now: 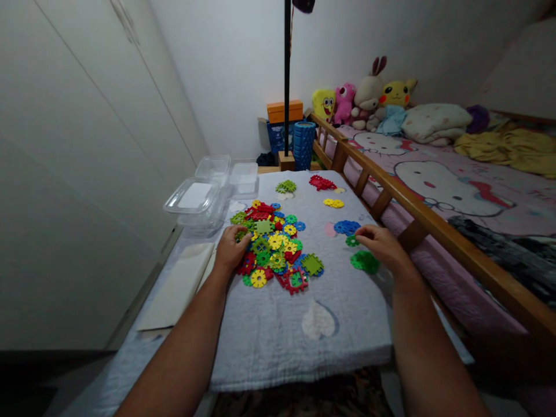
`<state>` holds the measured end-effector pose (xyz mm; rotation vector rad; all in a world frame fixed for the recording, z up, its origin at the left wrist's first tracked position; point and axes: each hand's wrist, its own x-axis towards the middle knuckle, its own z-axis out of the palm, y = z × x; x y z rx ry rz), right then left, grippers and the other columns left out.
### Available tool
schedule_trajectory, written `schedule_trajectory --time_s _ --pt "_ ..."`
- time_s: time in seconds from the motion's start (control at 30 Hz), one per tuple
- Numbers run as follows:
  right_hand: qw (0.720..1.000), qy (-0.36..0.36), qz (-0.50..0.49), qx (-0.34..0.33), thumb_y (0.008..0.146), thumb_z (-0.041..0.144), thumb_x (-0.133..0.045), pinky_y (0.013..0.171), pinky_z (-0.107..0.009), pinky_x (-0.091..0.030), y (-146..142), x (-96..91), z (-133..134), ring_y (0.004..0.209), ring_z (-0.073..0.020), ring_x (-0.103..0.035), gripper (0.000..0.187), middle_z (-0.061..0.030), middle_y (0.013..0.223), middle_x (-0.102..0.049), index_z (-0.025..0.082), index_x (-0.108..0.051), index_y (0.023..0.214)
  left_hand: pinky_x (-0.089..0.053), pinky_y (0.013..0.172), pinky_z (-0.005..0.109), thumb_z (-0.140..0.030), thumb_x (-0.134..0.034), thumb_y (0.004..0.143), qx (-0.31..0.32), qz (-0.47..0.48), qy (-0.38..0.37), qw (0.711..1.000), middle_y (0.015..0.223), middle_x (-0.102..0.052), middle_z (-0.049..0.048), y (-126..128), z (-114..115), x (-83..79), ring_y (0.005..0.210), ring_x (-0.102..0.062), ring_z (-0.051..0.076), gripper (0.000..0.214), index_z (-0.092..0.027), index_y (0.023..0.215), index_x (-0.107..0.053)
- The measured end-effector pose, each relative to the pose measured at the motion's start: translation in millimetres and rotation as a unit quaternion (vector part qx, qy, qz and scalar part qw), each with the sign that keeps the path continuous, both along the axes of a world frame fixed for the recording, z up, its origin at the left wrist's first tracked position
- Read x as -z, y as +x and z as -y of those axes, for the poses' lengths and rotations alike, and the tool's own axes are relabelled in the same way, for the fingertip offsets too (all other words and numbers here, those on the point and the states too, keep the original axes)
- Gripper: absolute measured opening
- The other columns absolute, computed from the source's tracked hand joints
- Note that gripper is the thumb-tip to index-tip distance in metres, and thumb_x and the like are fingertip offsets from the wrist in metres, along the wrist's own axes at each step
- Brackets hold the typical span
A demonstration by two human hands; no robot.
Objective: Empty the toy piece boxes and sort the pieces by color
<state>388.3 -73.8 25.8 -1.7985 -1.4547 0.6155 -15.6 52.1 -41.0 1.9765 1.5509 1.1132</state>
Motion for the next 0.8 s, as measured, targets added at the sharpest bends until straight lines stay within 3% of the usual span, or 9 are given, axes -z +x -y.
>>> schedule_trajectory --time_s 0.2,0.3,0.53,0.67,0.8 --pt "0.994 -0.07 -0.065 0.047 0.067 0.039 -0.069 0.062 -0.029 -0.046 39.7 -0.5 34.7 0.066 -0.018 -0.059 0.023 -0.003 0.071 -0.067 0.019 -0.068 0.077 -0.044 0.107 0.043 -0.046 -0.057 0.082 0.004 -0.009 -0.002 1.0 0.109 -0.066 0.009 -1.4 -1.2 0.1 0.112 -0.06 0.027 0.03 -0.022 0.096 -0.066" --pt "0.99 -0.1 -0.078 0.063 0.066 0.038 -0.066 0.058 -0.028 -0.044 45.2 4.0 43.2 0.061 -0.0166 -0.057 0.022 -0.0021 0.067 -0.065 0.018 -0.067 0.076 -0.044 0.107 0.043 -0.048 -0.057 0.082 0.003 -0.012 -0.007 1.0 0.11 -0.066 0.0089 -1.3 -1.0 0.0 0.113 -0.06 0.027 0.033 -0.021 0.097 -0.066" --pt "0.993 -0.113 -0.027 0.031 0.06 0.033 -0.063 0.057 -0.028 -0.04 49.5 15.8 45.9 0.061 -0.0163 -0.054 0.015 -0.001 0.063 -0.06 0.018 -0.064 0.065 -0.043 0.108 0.043 -0.048 -0.056 0.081 0.001 -0.017 -0.014 1.0 0.112 -0.065 0.0095 -0.8 0.3 -0.3 0.115 -0.059 0.027 0.034 -0.02 0.098 -0.066" --pt "0.996 -0.082 0.015 0.035 0.066 0.031 -0.061 0.058 -0.029 -0.041 36.9 8.9 35.3 0.064 -0.0177 -0.057 0.014 -0.0025 0.067 -0.062 0.019 -0.065 0.072 -0.043 0.108 0.043 -0.047 -0.056 0.081 0.001 -0.016 -0.014 1.0 0.112 -0.065 0.0098 -1.0 0.2 -1.1 0.115 -0.059 0.028 0.033 -0.021 0.098 -0.066" --pt "0.992 -0.061 0.074 -0.088 0.074 0.026 -0.063 0.065 -0.028 -0.044 -7.0 -3.1 11.0 0.071 -0.0175 -0.058 0.012 -0.0038 0.078 -0.065 0.02 -0.068 0.082 -0.044 0.108 0.043 -0.046 -0.057 0.081 0.005 -0.012 -0.01 1.0 0.11 -0.065 0.0089 -1.4 -0.7 -0.1 0.114 -0.059 0.027 0.032 -0.021 0.098 -0.066"
